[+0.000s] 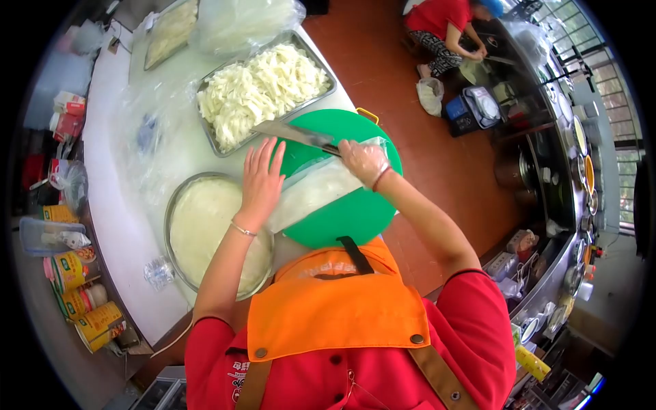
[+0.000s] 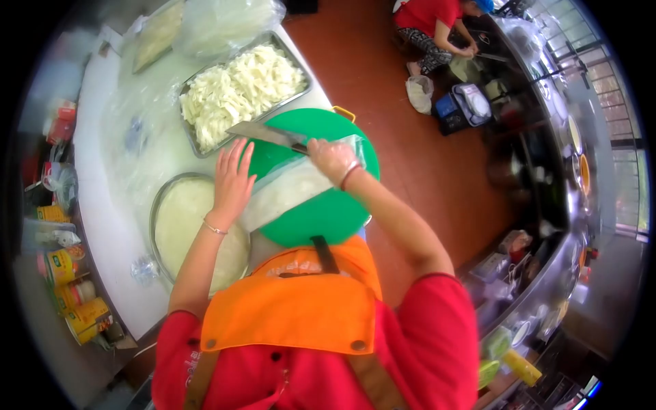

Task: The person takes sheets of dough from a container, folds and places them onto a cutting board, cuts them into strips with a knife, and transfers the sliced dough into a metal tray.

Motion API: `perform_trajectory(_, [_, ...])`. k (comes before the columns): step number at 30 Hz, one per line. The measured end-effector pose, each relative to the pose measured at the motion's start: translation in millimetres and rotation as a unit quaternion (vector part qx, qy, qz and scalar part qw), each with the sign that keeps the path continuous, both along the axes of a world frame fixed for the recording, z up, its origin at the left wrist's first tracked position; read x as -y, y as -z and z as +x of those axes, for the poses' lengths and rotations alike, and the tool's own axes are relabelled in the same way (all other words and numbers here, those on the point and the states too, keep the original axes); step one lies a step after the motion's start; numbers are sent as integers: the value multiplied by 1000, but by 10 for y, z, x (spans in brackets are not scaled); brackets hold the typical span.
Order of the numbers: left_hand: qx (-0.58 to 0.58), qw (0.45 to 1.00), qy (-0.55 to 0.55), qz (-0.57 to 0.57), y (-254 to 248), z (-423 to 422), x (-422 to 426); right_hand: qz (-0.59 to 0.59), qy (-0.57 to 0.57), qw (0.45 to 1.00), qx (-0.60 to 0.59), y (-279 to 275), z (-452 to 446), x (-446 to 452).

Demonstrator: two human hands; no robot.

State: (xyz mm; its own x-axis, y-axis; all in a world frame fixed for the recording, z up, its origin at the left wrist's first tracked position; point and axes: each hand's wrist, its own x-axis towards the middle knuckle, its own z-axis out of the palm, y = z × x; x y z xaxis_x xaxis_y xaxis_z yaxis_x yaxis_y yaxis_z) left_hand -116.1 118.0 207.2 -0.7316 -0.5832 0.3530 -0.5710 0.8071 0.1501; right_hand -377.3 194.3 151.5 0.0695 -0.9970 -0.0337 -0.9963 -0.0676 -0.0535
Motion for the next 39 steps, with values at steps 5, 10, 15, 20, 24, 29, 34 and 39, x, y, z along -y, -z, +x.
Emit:
perform_trajectory(5, [20, 982, 177, -54, 114, -805, 446, 6, 190, 966, 174, -238, 82, -1094])
perform_trajectory(10, [42, 950, 309, -22, 263, -1825, 614, -19, 346, 919, 188, -188, -52, -1726])
perform_trajectory(15, [80, 919, 384, -33, 522, -2414, 602, 43, 417, 882, 215, 25, -158, -1806])
perform_trajectory(20, [95, 910, 403, -16, 713, -2492, 637, 73, 409, 883, 219, 27, -202, -1777])
perform_trajectory(24, [75, 918, 389, 0, 577, -2396, 587, 46, 417, 881, 216, -167, -144, -1792])
perform_trajectory(29, [72, 920, 385, 9, 739, -2349, 619, 62, 409, 872, 261, -98, -174, -1714])
perform_trajectory(34, [108, 922, 371, 31, 658, -2203, 553, 60, 413, 873, 254, -125, -37, -1786])
perform_trajectory(39, [70, 924, 374, 28, 591, -2178, 546, 60, 418, 873, 245, -254, -13, -1708])
